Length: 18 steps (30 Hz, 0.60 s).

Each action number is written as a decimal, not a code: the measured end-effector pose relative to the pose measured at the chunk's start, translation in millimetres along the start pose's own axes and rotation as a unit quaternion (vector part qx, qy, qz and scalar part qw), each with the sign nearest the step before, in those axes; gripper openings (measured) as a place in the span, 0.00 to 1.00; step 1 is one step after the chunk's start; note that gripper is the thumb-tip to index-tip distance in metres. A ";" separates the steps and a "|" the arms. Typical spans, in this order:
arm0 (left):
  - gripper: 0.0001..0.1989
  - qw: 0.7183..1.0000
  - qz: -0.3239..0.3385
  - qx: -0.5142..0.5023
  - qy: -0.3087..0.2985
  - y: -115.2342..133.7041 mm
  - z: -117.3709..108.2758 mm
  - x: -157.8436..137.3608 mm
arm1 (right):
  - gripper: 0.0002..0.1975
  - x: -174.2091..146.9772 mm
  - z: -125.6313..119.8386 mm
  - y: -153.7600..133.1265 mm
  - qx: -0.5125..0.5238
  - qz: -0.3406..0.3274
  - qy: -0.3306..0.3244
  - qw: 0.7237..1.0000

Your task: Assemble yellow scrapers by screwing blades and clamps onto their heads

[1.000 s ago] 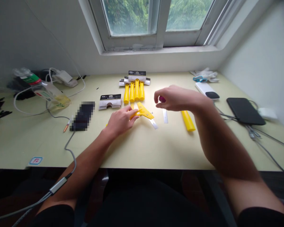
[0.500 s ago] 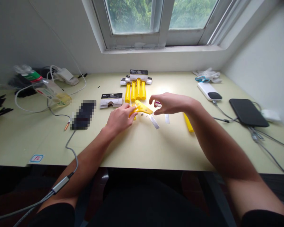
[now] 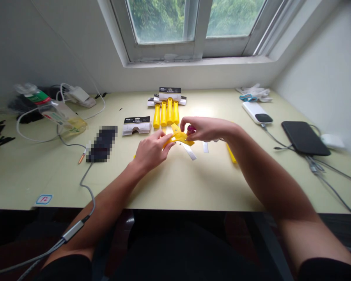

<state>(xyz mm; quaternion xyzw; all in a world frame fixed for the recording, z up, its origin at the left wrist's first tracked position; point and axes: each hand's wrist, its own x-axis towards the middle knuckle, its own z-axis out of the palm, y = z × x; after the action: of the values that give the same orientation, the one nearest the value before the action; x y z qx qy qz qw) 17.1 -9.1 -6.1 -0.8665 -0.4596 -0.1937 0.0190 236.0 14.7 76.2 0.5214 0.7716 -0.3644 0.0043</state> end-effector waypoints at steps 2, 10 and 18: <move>0.17 1.000 -0.003 -0.004 0.002 -0.6 0.1 0.2 | 0.16 1.2 -0.6 0.3 0.025 0.008 -0.008 1.000; 0.17 1.000 -0.003 -0.011 0.008 -1.6 0.7 -0.4 | 0.16 4.5 -4.4 7.9 0.051 0.005 0.000 0.999; 0.16 1.000 0.025 -0.011 -0.015 -3.2 2.4 -0.1 | 0.05 -17.5 -14.4 -3.1 -0.051 -0.032 0.234 0.970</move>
<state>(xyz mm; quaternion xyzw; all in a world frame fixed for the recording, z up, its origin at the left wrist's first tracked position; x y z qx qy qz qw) 15.2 -6.8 -8.9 -0.8805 -0.4361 -0.1857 0.0074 246.8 8.2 95.3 0.5660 0.7852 -0.1926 -0.1612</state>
